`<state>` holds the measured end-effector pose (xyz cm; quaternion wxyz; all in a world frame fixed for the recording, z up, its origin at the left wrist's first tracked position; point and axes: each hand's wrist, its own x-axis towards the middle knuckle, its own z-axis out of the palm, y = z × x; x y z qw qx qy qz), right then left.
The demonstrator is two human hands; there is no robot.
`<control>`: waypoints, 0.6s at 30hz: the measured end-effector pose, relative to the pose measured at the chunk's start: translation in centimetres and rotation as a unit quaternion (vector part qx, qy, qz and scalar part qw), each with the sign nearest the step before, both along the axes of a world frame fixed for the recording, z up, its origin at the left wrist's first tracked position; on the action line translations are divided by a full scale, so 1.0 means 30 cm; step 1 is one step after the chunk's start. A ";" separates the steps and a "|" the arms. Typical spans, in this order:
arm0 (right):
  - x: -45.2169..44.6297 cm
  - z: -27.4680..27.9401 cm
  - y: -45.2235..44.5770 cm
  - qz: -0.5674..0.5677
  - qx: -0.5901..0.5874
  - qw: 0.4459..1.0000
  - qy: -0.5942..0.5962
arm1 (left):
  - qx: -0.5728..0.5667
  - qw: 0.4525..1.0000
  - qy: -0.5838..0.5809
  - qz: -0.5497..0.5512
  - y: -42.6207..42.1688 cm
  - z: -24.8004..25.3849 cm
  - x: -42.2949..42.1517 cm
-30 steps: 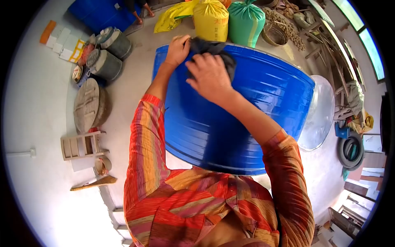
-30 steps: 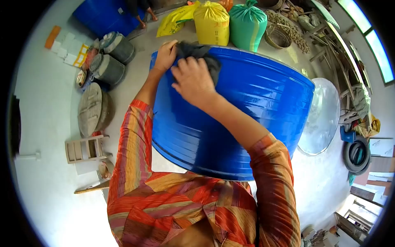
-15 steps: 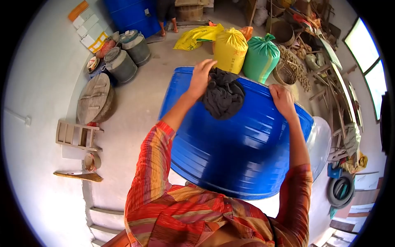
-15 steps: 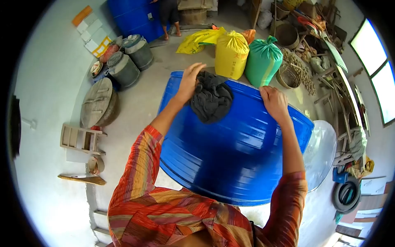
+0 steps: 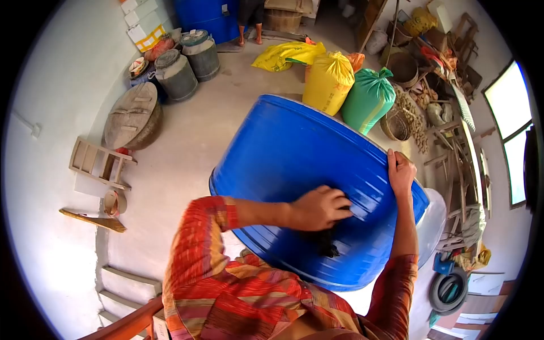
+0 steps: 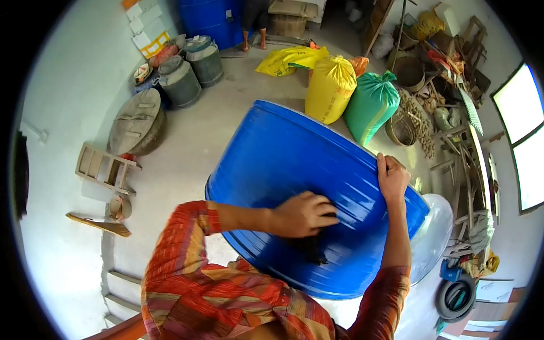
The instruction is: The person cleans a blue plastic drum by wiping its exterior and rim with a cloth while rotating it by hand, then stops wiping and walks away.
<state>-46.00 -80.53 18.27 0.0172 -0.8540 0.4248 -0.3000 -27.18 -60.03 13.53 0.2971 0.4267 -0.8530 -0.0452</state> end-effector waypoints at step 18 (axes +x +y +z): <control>-0.003 0.096 -0.030 -0.006 0.065 0.995 0.079 | -0.099 0.959 0.182 0.191 -0.191 -0.015 0.149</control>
